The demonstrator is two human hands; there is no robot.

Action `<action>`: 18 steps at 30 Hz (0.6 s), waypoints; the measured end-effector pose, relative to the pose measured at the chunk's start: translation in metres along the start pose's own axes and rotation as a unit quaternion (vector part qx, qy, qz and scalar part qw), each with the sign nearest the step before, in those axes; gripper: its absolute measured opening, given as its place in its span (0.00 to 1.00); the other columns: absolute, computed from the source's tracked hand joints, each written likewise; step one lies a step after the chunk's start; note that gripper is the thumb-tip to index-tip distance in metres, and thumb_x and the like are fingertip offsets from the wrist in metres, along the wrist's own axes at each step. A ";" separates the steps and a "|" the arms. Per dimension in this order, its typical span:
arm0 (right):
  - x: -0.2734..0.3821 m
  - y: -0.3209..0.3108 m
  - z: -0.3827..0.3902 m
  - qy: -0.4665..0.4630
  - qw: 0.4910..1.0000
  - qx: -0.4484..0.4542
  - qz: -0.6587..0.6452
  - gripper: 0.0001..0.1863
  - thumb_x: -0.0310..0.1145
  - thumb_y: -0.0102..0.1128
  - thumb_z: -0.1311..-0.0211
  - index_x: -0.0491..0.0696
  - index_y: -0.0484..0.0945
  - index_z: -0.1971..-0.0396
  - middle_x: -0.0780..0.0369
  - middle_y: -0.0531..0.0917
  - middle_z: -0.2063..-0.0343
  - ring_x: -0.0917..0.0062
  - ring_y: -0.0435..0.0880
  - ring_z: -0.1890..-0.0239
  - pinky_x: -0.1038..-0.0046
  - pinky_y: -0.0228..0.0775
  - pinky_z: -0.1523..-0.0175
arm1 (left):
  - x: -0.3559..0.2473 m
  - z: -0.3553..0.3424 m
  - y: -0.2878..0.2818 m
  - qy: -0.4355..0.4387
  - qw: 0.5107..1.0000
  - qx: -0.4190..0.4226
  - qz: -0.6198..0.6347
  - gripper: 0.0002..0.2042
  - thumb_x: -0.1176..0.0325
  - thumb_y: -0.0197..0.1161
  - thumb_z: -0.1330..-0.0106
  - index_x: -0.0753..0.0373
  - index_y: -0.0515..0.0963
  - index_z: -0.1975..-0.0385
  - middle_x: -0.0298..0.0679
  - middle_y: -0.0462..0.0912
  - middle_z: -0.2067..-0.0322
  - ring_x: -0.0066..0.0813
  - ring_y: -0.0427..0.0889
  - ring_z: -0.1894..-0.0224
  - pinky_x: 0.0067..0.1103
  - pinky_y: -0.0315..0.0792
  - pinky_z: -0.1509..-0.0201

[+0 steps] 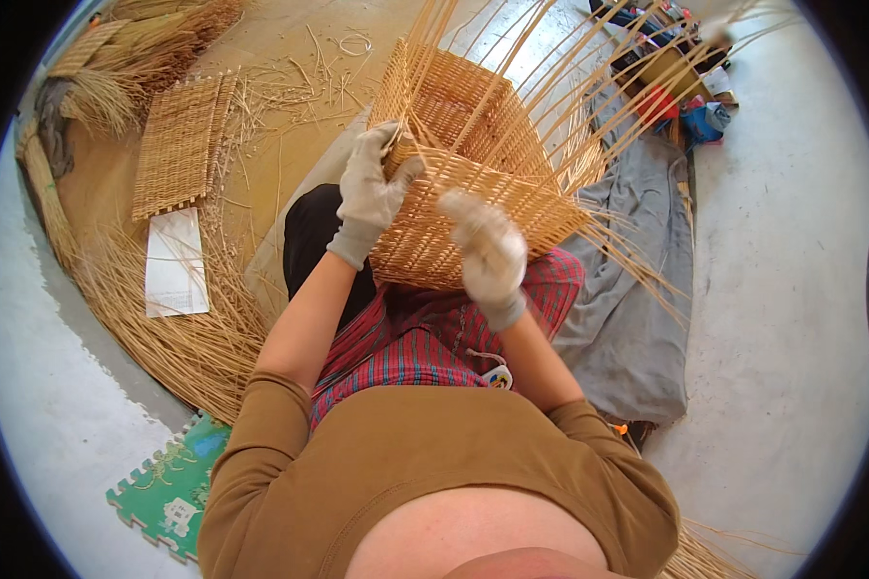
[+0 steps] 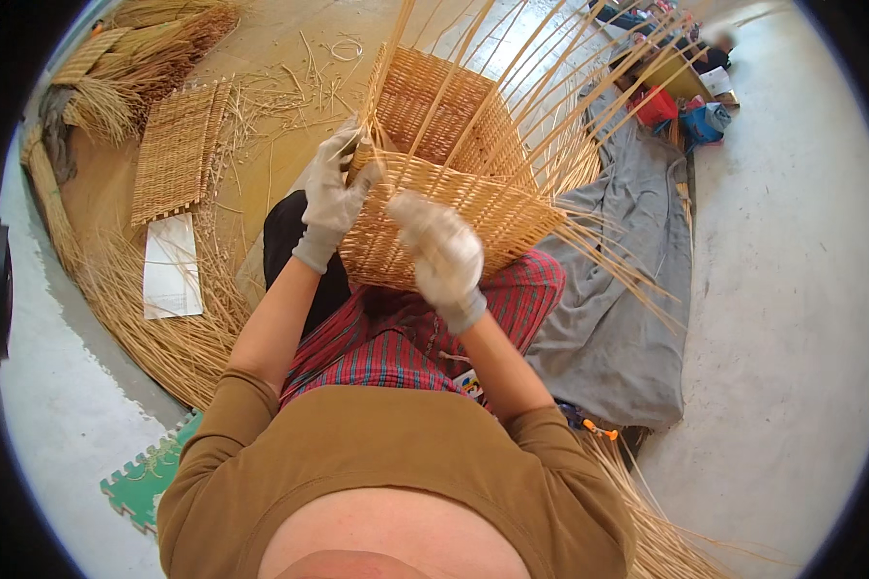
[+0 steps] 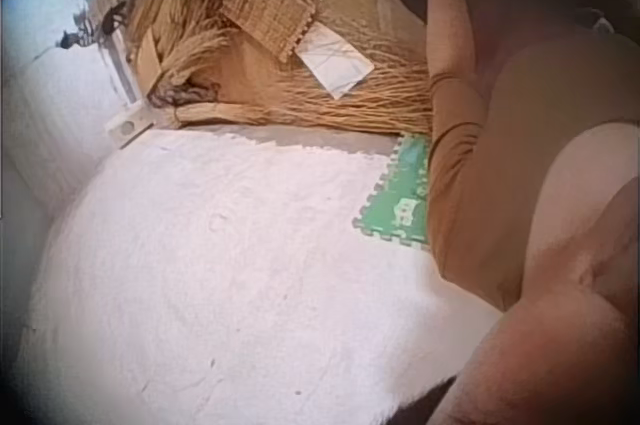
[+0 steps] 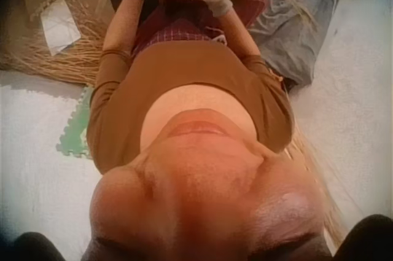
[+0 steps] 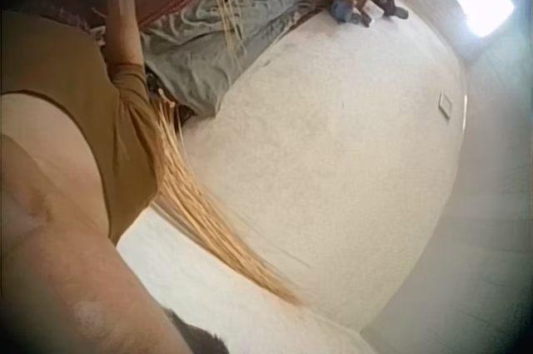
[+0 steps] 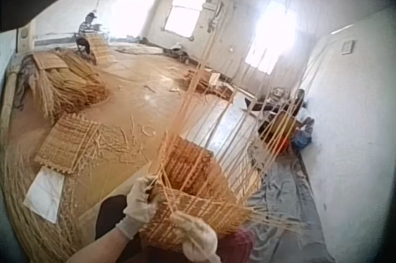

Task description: Weave a wicker basket using wood strips.

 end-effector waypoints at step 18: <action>-0.023 0.056 -0.140 -0.051 0.996 0.077 0.009 0.08 0.24 0.57 0.32 0.46 0.84 0.58 0.62 0.87 0.71 0.82 0.87 0.69 0.79 0.80 0.64 | 0.026 -0.038 -0.002 -0.276 0.910 0.067 0.303 0.12 0.68 0.66 0.31 0.62 0.79 0.51 0.35 0.86 0.62 0.21 0.81 0.61 0.21 0.75 0.50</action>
Point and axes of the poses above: each hand's wrist, its own z-axis away from the middle knuckle, its own y-axis out of the palm, x = y × z, the point moved 4 cm from there along -z, towards the middle knuckle
